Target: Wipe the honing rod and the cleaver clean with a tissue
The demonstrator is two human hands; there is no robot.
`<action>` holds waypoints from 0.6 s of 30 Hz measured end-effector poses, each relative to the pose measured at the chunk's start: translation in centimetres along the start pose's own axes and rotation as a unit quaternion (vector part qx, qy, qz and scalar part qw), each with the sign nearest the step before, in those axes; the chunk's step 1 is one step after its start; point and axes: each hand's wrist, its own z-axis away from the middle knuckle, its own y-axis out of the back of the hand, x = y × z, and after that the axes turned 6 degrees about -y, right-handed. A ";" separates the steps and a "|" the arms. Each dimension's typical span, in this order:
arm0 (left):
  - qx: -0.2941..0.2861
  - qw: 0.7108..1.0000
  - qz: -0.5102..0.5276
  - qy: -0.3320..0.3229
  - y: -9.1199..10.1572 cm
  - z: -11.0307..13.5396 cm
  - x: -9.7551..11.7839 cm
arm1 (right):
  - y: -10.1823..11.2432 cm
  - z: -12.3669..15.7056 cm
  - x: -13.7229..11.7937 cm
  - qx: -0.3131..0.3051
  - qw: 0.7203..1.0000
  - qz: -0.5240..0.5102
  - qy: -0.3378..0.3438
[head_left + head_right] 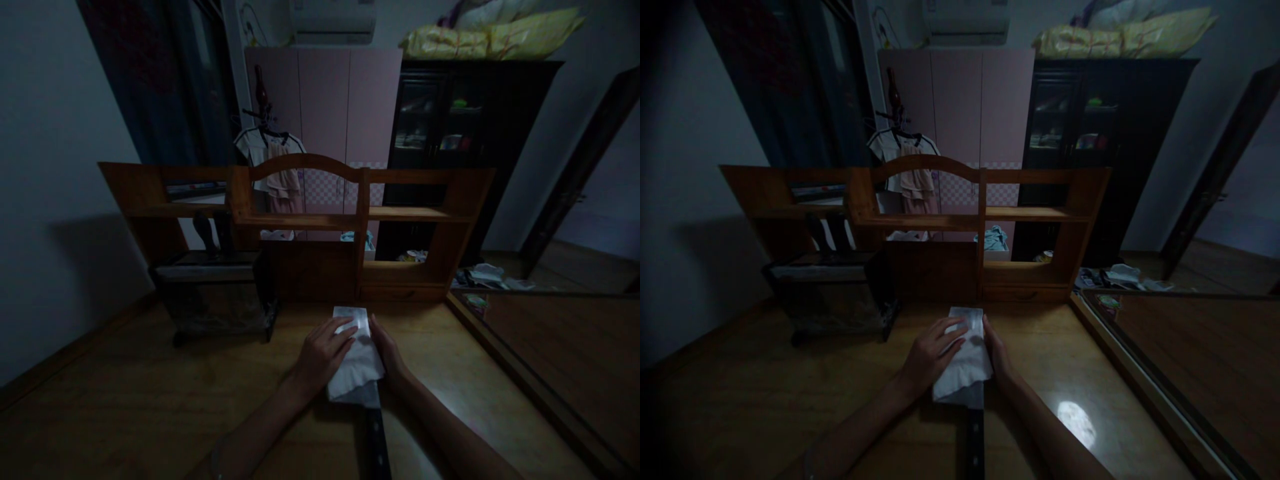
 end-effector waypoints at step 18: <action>-0.251 0.960 0.037 -0.122 2.9 -1.0 1.1 | 1.2 0.1 -0.1 0.090 0.994 0.000 0.062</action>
